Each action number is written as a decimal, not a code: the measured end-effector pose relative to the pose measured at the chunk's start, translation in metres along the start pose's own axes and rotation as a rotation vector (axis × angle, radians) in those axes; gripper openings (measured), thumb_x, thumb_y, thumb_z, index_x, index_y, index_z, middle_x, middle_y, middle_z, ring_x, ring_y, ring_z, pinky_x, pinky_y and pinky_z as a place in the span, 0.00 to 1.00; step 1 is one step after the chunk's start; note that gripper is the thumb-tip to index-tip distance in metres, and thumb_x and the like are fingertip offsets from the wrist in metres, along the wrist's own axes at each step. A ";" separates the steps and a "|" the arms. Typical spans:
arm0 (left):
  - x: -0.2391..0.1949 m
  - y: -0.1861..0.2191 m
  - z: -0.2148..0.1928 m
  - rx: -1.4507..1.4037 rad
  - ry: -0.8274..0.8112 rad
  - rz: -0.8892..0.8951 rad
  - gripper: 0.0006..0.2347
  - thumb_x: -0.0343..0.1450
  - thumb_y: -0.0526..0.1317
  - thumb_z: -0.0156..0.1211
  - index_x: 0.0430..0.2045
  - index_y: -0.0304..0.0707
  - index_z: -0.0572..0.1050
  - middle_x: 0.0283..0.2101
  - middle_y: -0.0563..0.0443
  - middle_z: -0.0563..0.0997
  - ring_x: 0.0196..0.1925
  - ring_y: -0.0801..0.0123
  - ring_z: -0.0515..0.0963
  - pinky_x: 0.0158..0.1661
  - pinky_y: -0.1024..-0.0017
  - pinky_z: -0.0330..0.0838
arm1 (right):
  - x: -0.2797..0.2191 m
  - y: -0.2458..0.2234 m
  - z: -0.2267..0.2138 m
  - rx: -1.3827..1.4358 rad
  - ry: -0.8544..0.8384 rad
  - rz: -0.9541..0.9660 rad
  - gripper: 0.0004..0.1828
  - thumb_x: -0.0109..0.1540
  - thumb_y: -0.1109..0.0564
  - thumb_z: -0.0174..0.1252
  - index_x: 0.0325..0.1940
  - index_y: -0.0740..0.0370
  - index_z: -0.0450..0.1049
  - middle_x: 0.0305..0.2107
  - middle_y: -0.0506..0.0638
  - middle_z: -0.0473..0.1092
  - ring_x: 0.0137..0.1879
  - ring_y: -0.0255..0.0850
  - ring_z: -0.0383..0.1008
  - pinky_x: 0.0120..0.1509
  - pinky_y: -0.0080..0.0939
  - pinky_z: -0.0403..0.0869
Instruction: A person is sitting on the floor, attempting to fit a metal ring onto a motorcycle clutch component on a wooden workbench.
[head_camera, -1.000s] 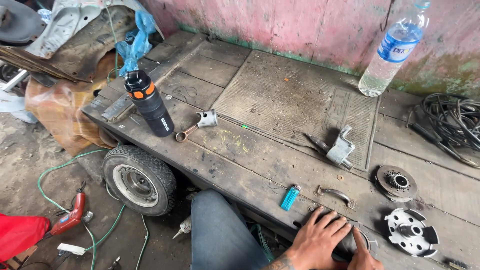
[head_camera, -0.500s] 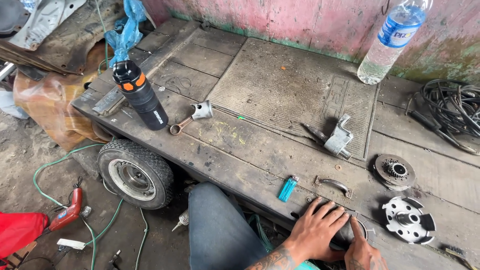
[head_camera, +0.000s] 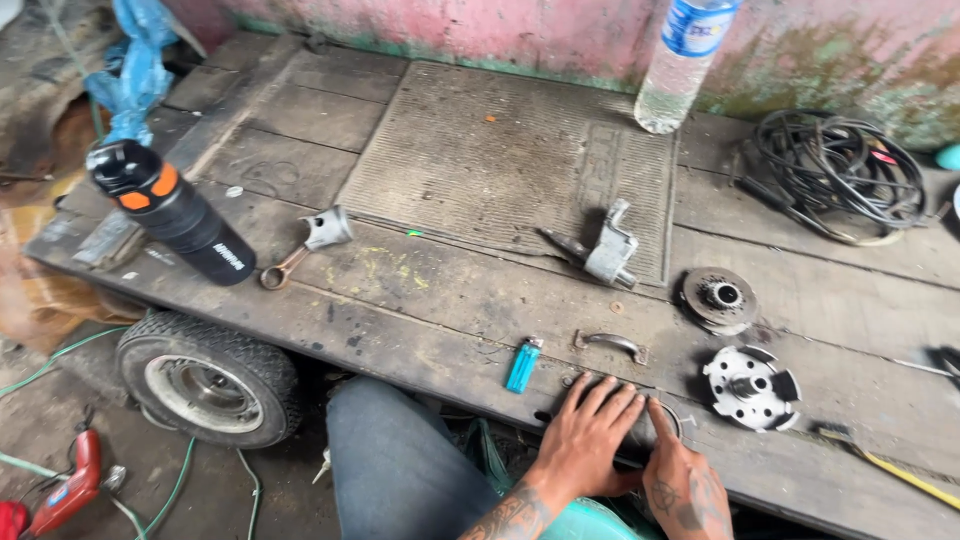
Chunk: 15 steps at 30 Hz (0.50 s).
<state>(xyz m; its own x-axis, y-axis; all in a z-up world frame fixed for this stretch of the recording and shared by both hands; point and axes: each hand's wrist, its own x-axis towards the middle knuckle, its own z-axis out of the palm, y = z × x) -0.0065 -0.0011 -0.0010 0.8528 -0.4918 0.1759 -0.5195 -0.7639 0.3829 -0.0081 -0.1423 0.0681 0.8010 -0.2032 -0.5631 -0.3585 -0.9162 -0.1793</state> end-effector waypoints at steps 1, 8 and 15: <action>0.000 0.001 0.000 -0.010 -0.007 0.013 0.44 0.60 0.61 0.58 0.70 0.33 0.61 0.73 0.41 0.64 0.75 0.48 0.59 0.74 0.45 0.41 | -0.001 0.001 -0.002 0.004 0.000 0.017 0.36 0.67 0.50 0.39 0.80 0.20 0.48 0.45 0.56 0.81 0.55 0.59 0.79 0.61 0.53 0.75; -0.001 0.002 0.004 0.034 0.113 0.039 0.36 0.63 0.57 0.58 0.65 0.35 0.69 0.68 0.42 0.72 0.71 0.48 0.66 0.72 0.47 0.50 | 0.011 0.043 0.035 0.182 0.228 -0.297 0.36 0.65 0.54 0.42 0.79 0.37 0.55 0.31 0.63 0.78 0.40 0.66 0.77 0.45 0.63 0.72; 0.003 0.002 0.001 -0.001 0.098 -0.003 0.33 0.69 0.58 0.53 0.66 0.37 0.67 0.70 0.44 0.69 0.73 0.51 0.64 0.73 0.50 0.48 | 0.005 0.039 0.030 0.212 0.180 -0.239 0.34 0.67 0.54 0.40 0.79 0.35 0.54 0.25 0.62 0.75 0.34 0.67 0.75 0.40 0.63 0.71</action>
<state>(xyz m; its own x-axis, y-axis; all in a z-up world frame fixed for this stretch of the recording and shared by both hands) -0.0051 -0.0045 -0.0008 0.8556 -0.4462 0.2625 -0.5168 -0.7651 0.3841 -0.0326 -0.1688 0.0343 0.9390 -0.0674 -0.3373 -0.2277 -0.8568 -0.4627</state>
